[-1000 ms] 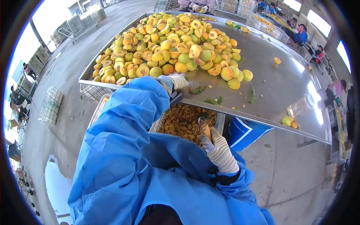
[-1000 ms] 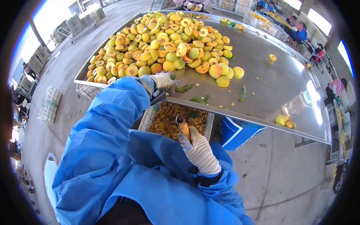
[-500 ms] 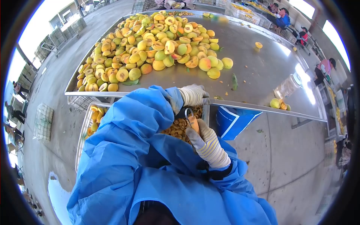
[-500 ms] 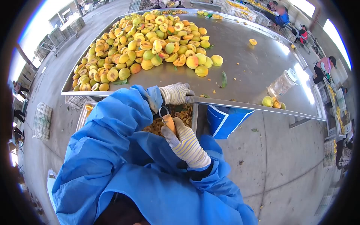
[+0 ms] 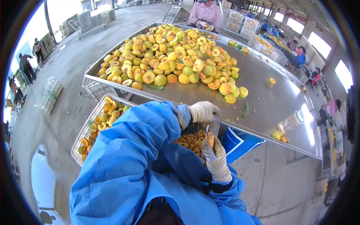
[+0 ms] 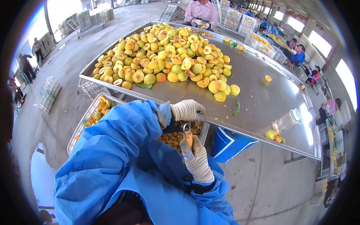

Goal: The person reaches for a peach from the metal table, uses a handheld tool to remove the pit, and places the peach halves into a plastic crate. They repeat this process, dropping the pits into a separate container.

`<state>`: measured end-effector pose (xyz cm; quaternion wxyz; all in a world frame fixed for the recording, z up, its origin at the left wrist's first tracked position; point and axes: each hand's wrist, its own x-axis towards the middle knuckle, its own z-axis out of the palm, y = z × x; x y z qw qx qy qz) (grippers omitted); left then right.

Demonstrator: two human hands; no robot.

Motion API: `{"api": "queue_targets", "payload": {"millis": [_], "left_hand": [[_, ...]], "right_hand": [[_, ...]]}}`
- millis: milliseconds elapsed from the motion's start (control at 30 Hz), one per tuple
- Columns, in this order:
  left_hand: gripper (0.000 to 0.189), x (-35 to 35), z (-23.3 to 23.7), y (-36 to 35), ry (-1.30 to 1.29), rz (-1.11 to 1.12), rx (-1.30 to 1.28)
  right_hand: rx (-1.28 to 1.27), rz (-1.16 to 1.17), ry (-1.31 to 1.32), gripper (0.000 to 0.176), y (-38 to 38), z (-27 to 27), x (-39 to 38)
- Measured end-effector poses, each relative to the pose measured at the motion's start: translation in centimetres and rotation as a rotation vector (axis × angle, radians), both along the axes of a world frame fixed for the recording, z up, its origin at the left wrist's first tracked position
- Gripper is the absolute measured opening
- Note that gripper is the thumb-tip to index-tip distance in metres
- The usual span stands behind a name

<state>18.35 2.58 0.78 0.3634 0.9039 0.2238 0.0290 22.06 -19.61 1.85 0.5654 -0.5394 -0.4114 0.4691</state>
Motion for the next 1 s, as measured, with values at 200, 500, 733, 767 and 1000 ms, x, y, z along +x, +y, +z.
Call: {"api": "queue_targets", "payload": {"millis": [200,500,733,767,1000], "left_hand": [[0.029,-4.3,-3.6,-1.1,-0.112,-0.316,-0.010],[0.037,-6.0,3.5,13.8,-0.309,0.182,-0.019],[0.076,-2.1,5.5,29.6,-0.185,0.638,0.416],[0.080,-1.6,5.7,31.6,-0.161,0.643,0.361],[0.106,1.4,2.2,38.9,0.058,0.664,0.099]], "right_hand": [[0.083,-0.044,0.033,0.029,0.6,-0.6,0.0],[0.079,-0.080,0.092,0.031,3.3,-2.8,1.8],[0.291,-0.310,0.047,0.035,6.8,-6.0,4.6],[0.336,-0.335,0.050,0.037,7.3,-6.5,5.1],[0.267,-0.324,0.037,0.046,8.7,-8.9,6.7]]}}
